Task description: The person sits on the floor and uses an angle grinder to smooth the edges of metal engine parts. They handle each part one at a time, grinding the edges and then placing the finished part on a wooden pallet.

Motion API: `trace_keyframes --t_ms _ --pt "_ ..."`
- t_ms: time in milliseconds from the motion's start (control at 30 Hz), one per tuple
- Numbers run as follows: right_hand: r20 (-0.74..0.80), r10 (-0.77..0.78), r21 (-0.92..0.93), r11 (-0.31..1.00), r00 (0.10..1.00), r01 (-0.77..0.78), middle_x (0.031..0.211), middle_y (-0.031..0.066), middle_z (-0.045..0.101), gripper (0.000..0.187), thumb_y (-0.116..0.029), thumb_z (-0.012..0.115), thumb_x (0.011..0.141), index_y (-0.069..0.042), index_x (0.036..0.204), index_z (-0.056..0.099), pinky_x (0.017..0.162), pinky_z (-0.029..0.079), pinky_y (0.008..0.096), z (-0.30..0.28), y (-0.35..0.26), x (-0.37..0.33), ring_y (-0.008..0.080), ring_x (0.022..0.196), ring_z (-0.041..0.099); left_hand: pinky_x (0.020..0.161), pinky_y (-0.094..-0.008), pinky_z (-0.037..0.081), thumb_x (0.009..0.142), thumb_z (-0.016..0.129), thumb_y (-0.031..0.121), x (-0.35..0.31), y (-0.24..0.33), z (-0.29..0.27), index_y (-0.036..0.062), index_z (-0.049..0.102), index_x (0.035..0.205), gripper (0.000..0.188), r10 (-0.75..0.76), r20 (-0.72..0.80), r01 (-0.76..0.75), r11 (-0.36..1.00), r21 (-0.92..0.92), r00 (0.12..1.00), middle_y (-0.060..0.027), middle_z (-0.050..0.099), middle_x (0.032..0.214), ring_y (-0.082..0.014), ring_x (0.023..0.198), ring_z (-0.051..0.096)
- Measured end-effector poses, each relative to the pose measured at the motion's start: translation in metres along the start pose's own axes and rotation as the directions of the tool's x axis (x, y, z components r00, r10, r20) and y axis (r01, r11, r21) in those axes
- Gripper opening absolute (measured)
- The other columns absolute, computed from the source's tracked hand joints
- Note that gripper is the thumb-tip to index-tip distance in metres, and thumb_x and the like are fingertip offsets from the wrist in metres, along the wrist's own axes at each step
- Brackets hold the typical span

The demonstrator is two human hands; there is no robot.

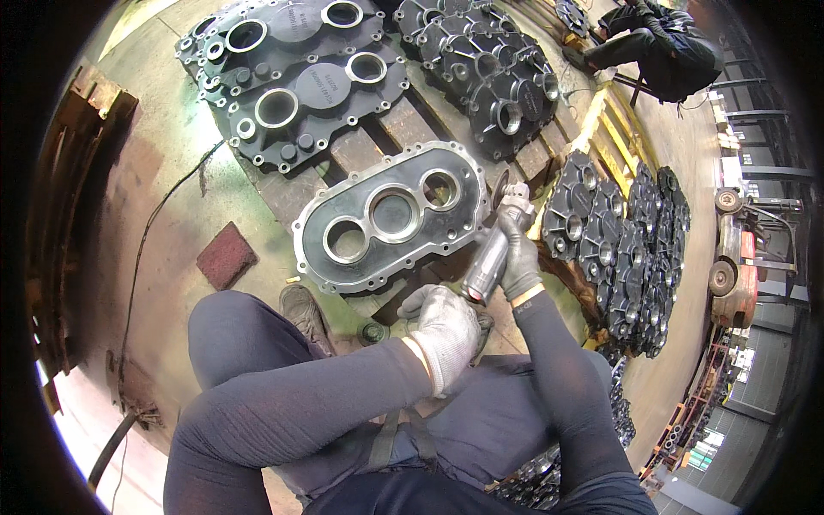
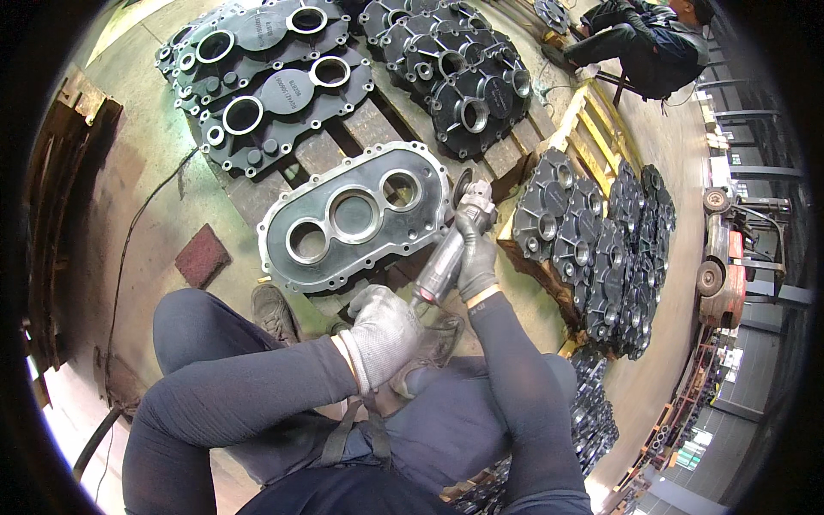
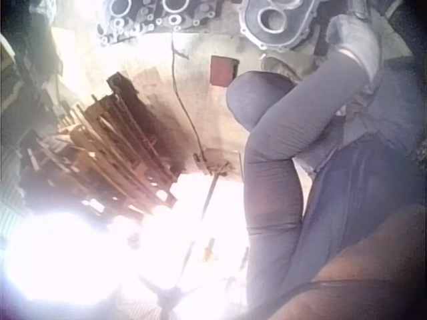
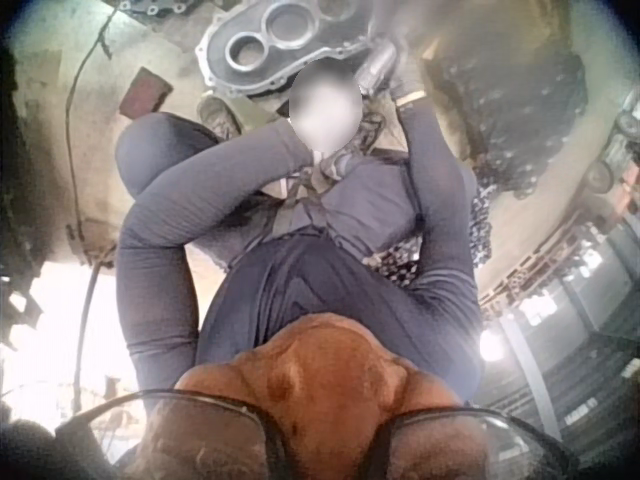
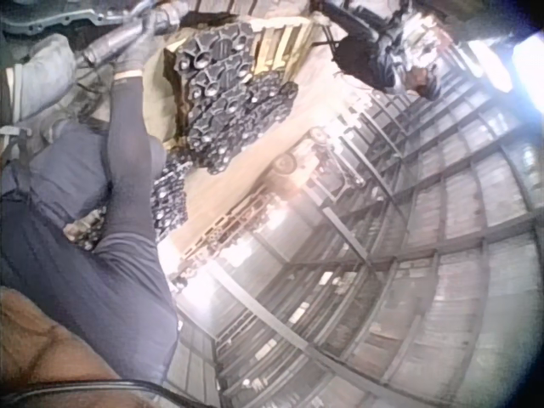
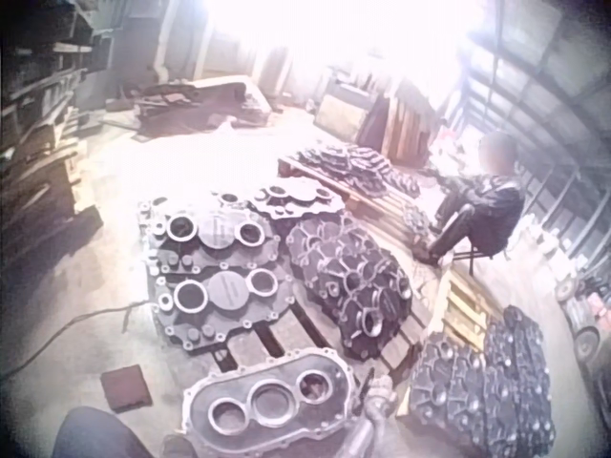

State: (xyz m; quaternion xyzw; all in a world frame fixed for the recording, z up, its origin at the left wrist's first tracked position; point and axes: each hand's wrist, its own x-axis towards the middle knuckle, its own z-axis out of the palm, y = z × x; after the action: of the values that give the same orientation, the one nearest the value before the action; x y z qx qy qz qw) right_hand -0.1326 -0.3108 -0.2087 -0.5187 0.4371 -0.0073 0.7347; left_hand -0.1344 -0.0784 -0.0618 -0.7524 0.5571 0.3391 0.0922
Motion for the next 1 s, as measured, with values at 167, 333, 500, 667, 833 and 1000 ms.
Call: trace_keyframes --t_ms 167,333,500,667,833,1000 --pt "0.003 0.008 -0.191 0.981 1.0 -0.008 0.1 0.0182 0.074 0.057 -0.032 0.085 0.093 0.008 0.125 0.061 0.072 0.067 0.0405 -0.002 -0.017 -0.03 0.0308 0.08 0.079 0.06 -0.0603 0.058 0.087 0.079 0.028 0.007 0.003 0.008 0.0055 0.083 0.114 0.035 0.04 0.021 -0.038 0.995 -0.094 0.999 -0.0129 0.08 0.101 -0.0353 0.085 0.077" --pt "0.057 0.049 -0.281 0.959 0.997 -0.031 0.098 0.0184 0.073 0.055 -0.028 0.083 0.095 0.009 0.129 0.06 0.07 0.068 0.0403 -0.01 -0.026 -0.044 0.0303 0.078 0.079 0.061 -0.06 0.058 0.09 0.077 0.027 0.009 0.004 0.003 0.0095 0.085 0.112 0.029 0.098 0.041 -0.093 0.99 -0.105 0.994 -0.0107 0.081 0.101 -0.0325 0.086 0.079" --pt "0.075 0.083 -0.353 0.934 0.994 -0.051 0.093 0.0153 0.072 0.05 -0.029 0.084 0.094 0.006 0.123 0.064 0.064 0.067 0.0387 -0.005 -0.04 -0.047 0.0286 0.073 0.078 0.061 -0.0596 0.059 0.091 0.078 0.028 0.005 0.009 0.004 0.0113 0.085 0.111 0.026 0.088 -0.025 -0.089 0.995 -0.033 0.996 -0.009 0.082 0.102 -0.0318 0.085 0.079" --pt "0.115 0.121 -0.31 0.947 0.986 -0.08 0.091 0.0181 0.073 0.05 -0.03 0.082 0.096 0.008 0.123 0.064 0.069 0.07 0.0405 0.006 -0.055 -0.029 0.0324 0.078 0.08 0.059 -0.0587 0.059 0.09 0.08 0.028 0.003 0.01 0.006 0.0113 0.084 0.113 0.029 0.116 -0.026 -0.117 0.993 -0.034 0.993 -0.0084 0.081 0.101 -0.0312 0.084 0.079" --pt "0.155 0.133 -0.251 0.964 0.979 -0.091 0.098 0.0241 0.075 0.06 -0.032 0.084 0.094 0.013 0.125 0.06 0.072 0.07 0.0434 0.006 -0.063 -0.005 0.0346 0.081 0.08 0.063 -0.06 0.059 0.091 0.081 0.029 0.003 0.004 0.0 0.011 0.083 0.116 0.031 0.148 0.034 -0.146 0.988 -0.04 0.988 -0.0083 0.081 0.101 -0.0318 0.086 0.079" --pt "0.149 0.11 -0.362 0.931 0.983 -0.049 0.099 0.0218 0.076 0.062 -0.037 0.086 0.092 0.01 0.125 0.064 0.069 0.069 0.0409 0.016 -0.073 0.001 0.0321 0.079 0.08 0.065 -0.0605 0.059 0.093 0.076 0.027 -0.005 0.007 0.007 0.0115 0.084 0.113 0.026 0.138 -0.085 -0.141 0.99 -0.024 0.987 -0.0101 0.082 0.099 -0.0321 0.086 0.079"
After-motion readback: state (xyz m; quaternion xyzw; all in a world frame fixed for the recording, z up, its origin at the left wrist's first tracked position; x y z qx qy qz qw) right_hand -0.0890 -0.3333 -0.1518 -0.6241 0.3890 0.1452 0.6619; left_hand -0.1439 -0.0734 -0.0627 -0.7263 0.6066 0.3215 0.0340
